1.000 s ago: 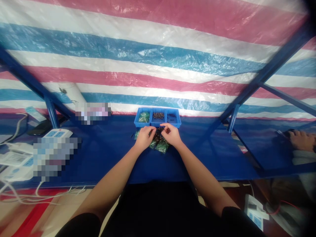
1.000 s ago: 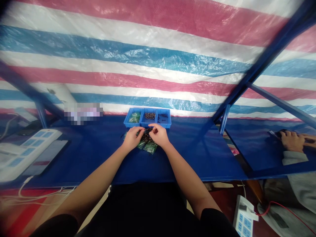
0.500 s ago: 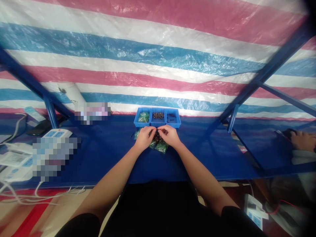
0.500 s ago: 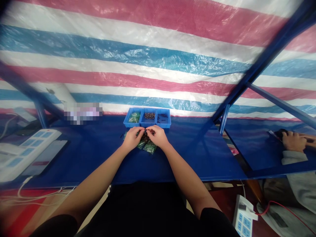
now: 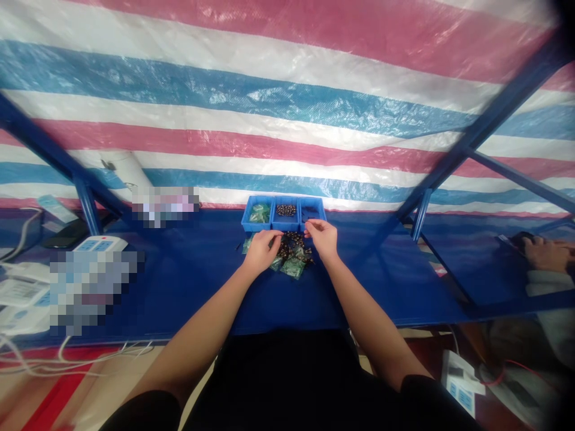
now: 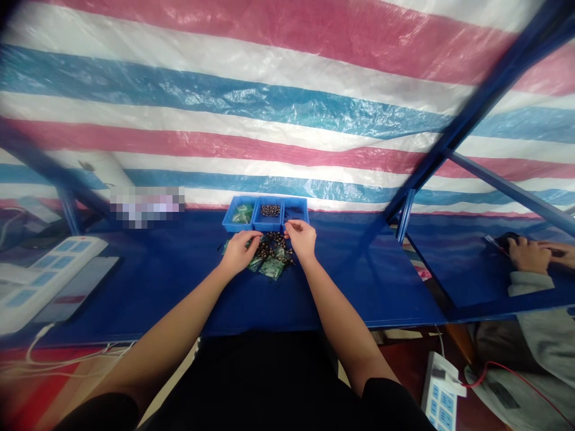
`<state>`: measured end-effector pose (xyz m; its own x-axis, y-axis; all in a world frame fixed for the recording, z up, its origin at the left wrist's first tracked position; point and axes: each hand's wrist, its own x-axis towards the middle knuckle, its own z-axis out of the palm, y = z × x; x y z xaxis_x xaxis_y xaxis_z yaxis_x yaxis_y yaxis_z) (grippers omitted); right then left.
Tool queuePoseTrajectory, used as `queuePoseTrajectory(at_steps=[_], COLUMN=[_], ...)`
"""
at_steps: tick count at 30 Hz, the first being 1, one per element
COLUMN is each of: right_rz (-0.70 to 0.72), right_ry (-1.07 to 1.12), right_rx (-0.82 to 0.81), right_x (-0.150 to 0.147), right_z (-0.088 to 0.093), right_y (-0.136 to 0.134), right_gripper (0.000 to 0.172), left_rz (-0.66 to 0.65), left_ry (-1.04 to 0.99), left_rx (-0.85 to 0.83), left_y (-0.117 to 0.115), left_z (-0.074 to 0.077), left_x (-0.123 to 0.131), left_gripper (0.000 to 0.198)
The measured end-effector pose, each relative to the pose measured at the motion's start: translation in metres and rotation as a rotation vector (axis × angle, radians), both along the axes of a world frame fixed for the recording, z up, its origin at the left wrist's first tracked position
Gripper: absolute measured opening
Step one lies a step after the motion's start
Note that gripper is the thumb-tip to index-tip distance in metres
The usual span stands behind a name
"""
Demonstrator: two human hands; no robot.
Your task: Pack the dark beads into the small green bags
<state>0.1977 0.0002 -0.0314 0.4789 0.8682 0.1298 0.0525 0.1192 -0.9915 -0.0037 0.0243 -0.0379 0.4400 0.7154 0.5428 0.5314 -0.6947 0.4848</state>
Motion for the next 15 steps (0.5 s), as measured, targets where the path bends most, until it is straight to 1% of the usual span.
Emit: queuePoseTrajectory(at_steps=[5,8,10,11,13,15], right_rz=[-0.023,0.017,0.056,0.078,0.122,0.136], right_ry=[0.181,0.288,0.317,0.31,0.247,0.126], right_rx=[0.025,0.07,0.137,0.166,0.183,0.143], right_x=[0.0056,0.0039,0.0027,0.0027,0.0048,0.0097], right_z=[-0.0035,-0.0016,0.0008,0.0019,0.0031,0.0032], right_y=[0.0063,0.0072,0.0068,0.0065,0.0059,0.0054], right_gripper=[0.04,0.05,0.058,0.059,0.052,0.04], left_rz=[-0.011,-0.01,-0.012,-0.012,-0.012,-0.013], left_ry=[-0.018,-0.02,-0.015,-0.013,-0.011,-0.011], left_rx=[0.005,0.006,0.006,0.005,0.003,0.001], left_y=[0.0,-0.0003,-0.0005,-0.0006,-0.0007,-0.0005], left_z=[-0.0005,-0.0002,0.0003,0.0006,0.0011,0.0013], left_x=[0.0006,0.001,0.0011,0.001,0.0008,0.0005], left_gripper=[0.024,0.024,0.024,0.025,0.025,0.024])
